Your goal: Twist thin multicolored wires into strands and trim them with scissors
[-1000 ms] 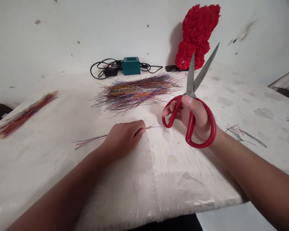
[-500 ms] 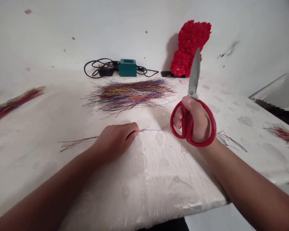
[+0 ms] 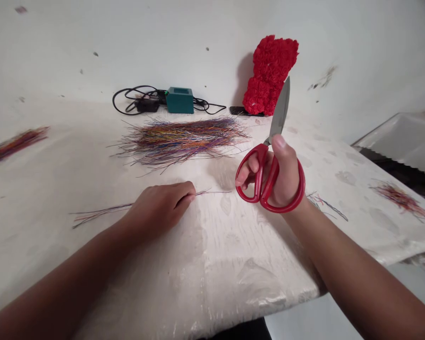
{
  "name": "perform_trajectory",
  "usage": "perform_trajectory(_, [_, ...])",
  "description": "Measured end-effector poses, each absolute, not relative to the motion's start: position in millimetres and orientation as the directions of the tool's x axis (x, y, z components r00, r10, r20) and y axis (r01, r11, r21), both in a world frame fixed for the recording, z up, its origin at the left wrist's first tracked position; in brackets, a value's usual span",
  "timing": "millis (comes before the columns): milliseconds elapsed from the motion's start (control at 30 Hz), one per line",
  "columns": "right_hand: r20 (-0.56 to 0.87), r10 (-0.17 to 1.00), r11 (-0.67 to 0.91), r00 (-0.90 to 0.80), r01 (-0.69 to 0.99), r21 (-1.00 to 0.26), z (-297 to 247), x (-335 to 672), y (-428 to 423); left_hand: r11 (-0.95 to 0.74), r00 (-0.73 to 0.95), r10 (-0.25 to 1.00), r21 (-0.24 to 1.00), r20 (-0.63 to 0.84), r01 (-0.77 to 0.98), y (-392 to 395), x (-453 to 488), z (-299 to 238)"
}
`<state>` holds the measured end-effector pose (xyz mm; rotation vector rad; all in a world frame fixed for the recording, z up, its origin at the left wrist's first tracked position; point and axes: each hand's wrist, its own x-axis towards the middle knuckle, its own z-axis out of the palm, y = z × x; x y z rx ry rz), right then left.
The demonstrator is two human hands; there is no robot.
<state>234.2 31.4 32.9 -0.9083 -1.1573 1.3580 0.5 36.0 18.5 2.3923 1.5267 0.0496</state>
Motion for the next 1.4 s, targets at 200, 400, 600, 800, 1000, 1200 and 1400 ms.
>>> perform_trajectory(200, [0.095, 0.992, 0.08, -0.089, -0.152, -0.985, 35.7, 233.3, 29.6, -0.393, 0.444, 0.886, 0.293, -0.131, 0.871, 35.1, 0.6, 20.8])
perform_trajectory(400, [0.126, 0.987, 0.105, -0.102, -0.194, -0.975, 35.8, 233.2, 29.3, -0.388, 0.441, 0.886, 0.294, -0.14, 0.873, 35.0, 0.5, 21.9])
perform_trajectory(600, [0.188, 0.968, 0.131, -0.168, -0.299, -0.945, 33.1, 230.5, 30.1, -0.376, 0.43, 0.891, 0.294, -0.144, 0.879, 34.3, 1.4, 23.8])
perform_trajectory(800, [0.278, 0.95, 0.246, -0.143, -0.207, -0.947, 23.9, 223.2, 30.9, -0.406, 0.452, 0.886, 0.297, -0.103, 0.864, 37.4, -2.7, 15.5])
perform_trajectory(1000, [0.321, 0.947, 0.321, 0.036, 0.01, -0.947, 26.2, 236.4, 32.2, -0.427, 0.459, 0.887, 0.292, -0.051, 0.856, 39.6, -6.2, 7.3])
perform_trajectory(1200, [0.303, 0.949, 0.282, 0.09, 0.196, -0.939, 36.9, 245.7, 29.9, -0.426, 0.467, 0.88, 0.289, -0.089, 0.857, 39.5, -3.9, 11.8])
perform_trajectory(1400, [0.271, 0.959, 0.237, 0.08, 0.297, -0.925, 23.4, 235.8, 30.9, -0.447, 0.482, 0.873, 0.282, -0.068, 0.849, 39.5, -5.0, 11.5])
